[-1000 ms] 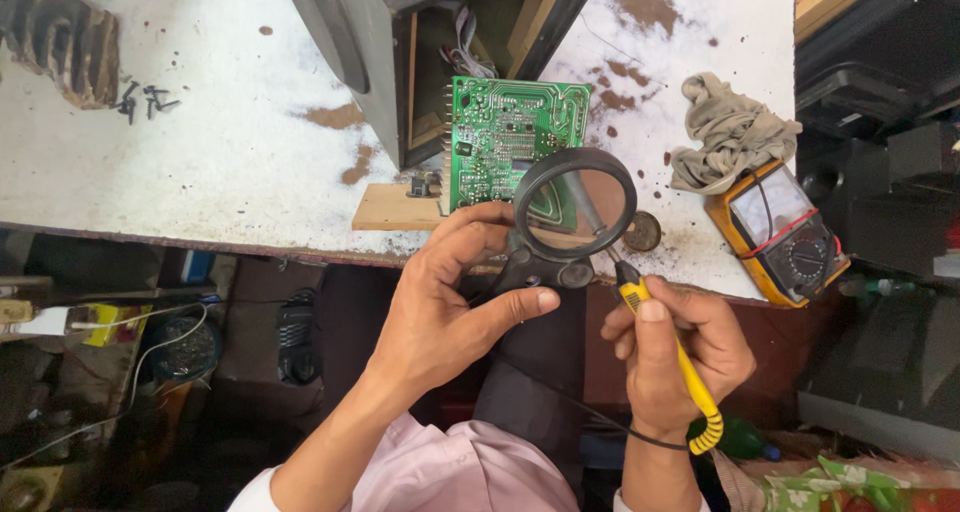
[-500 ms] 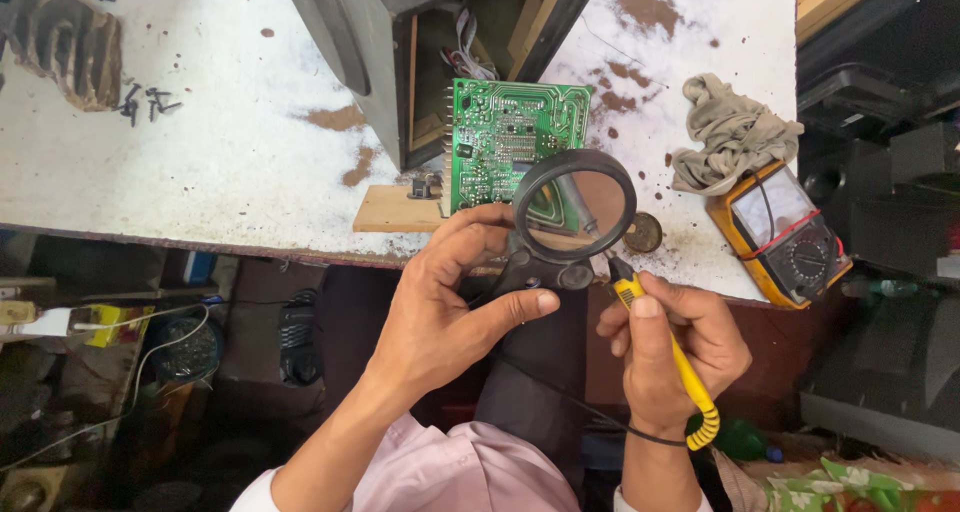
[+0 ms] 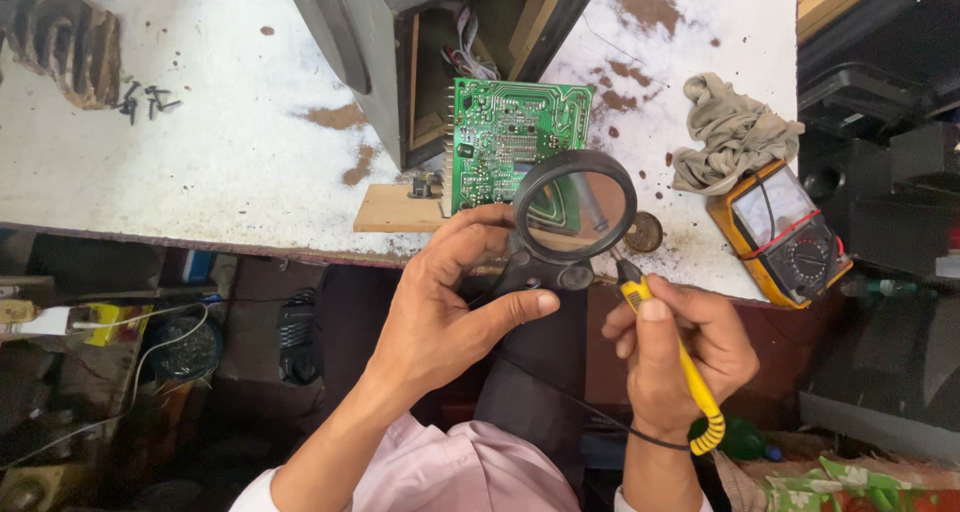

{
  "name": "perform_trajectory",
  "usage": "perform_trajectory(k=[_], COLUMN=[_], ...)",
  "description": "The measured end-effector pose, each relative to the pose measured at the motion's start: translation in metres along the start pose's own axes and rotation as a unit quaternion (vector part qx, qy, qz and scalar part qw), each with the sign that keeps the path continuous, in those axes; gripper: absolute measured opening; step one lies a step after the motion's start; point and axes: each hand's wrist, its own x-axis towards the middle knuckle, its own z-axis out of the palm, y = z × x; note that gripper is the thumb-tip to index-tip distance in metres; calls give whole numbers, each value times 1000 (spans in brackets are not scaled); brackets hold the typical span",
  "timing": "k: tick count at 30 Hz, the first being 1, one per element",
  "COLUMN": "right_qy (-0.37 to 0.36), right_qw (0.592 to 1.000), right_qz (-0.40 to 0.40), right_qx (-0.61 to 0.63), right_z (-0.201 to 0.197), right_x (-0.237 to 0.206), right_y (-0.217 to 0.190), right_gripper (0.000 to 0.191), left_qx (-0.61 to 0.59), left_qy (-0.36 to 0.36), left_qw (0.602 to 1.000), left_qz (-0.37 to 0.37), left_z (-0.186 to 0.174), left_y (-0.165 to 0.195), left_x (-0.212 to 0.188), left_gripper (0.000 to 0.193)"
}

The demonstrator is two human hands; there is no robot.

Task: The person uses a magnifying glass and a soldering iron to work on a green circuit board. They repeatedly inspect the board through the magnifier and apply the soldering iron to various points on the board's surface.

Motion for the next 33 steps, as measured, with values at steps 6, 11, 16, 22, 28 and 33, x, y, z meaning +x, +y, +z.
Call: perform_trajectory(k=[6, 11, 16, 22, 28, 33], right_qy=[21, 15, -1, -12, -15, -14], right_qw=[999, 1000, 1000, 1000, 1000, 1000], right_qz=[-15, -1, -6, -1, -3, 0], right_qx=[26, 13, 13, 3, -1, -3], right_z=[-6, -8, -5, -3, -1, -2], right_x=[-1, -6, -6, -4, -4, -4], right_y=[3, 4, 5, 5, 4, 4], right_gripper=[12, 13, 15, 15, 16, 15], left_qx=[22, 27, 32, 29, 19, 22], left_qy=[0, 1, 1, 1, 0, -1], left_qw=[1000, 999, 999, 999, 1000, 1000], left_qz=[20, 23, 25, 20, 24, 16], left_z=[-1, 0, 0, -1, -1, -1], left_y=[-3, -4, -3, -2, -1, -1], left_x=[-2, -2, -3, -2, -3, -2], left_gripper=[38, 39, 40, 40, 38, 38])
